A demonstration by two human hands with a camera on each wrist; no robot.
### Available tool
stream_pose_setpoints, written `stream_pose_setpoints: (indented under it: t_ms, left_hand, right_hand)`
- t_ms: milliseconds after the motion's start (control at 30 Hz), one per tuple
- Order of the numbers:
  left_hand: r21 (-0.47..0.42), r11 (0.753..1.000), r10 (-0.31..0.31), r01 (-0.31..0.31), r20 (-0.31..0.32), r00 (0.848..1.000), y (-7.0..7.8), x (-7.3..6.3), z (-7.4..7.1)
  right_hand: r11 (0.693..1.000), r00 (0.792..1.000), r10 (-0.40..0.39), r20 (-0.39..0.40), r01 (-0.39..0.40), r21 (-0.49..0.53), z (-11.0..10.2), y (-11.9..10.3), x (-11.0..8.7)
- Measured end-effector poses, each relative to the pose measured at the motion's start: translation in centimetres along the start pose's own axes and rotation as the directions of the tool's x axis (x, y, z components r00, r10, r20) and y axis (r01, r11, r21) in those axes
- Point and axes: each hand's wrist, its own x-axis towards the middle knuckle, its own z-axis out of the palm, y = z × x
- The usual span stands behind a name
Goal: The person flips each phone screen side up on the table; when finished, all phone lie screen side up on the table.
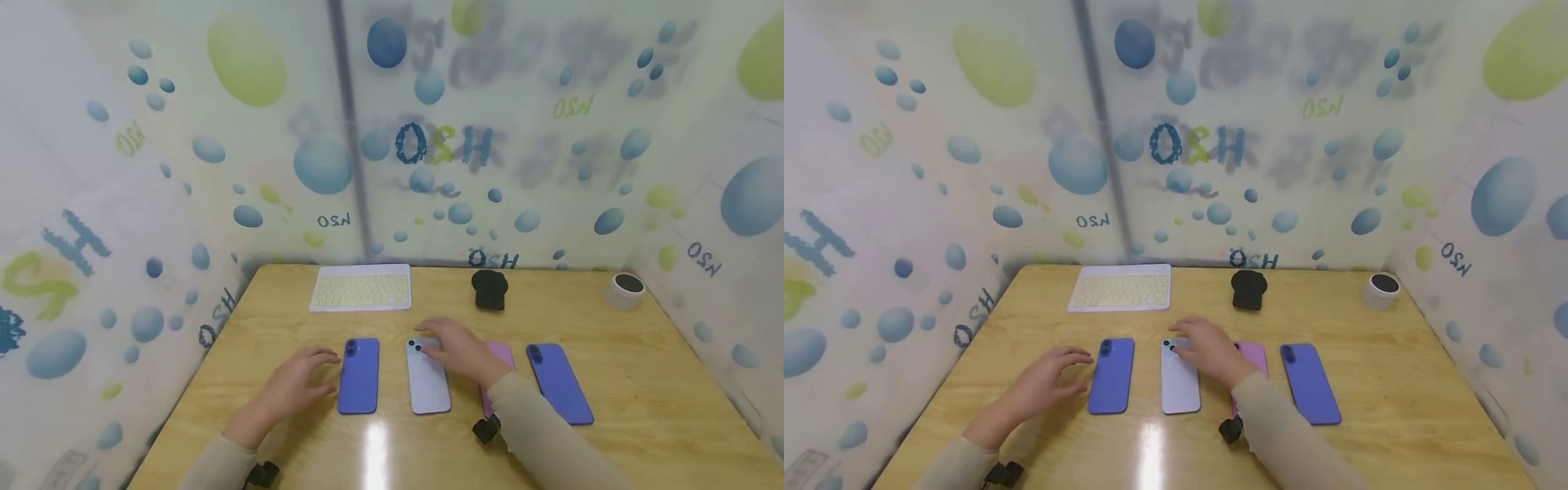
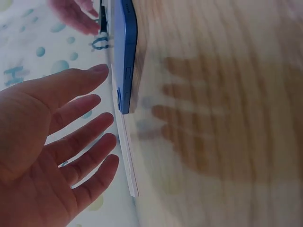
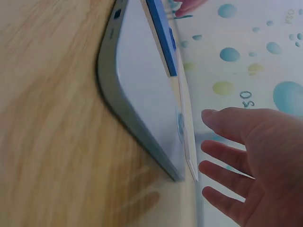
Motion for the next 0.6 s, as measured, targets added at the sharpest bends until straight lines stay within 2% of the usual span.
stream_pose_setpoints:
  t_ms: [200, 433, 600]
  left_hand:
    - [-0.005, 1.000, -0.005, 0.005, 0.034, 0.999, 0.0, 0.0, 0.2]
    - [-0.031, 0.999, -0.025, 0.028, 0.080, 0.996, -0.1, -0.4, 0.6]
    - [-0.044, 0.999, 0.015, -0.011, 0.090, 0.996, -0.3, -0.4, 0.5]
  right_hand:
    - [0.999, 0.996, -0.040, 0.085, 0.040, -0.004, 1.6, -1.1, 1.7]
    - [0.993, 0.985, -0.117, 0.126, 0.118, -0.001, 3.2, -2.2, 2.6]
    - [0.993, 0.983, -0.116, 0.144, 0.120, -0.013, 3.8, -2.8, 3.0]
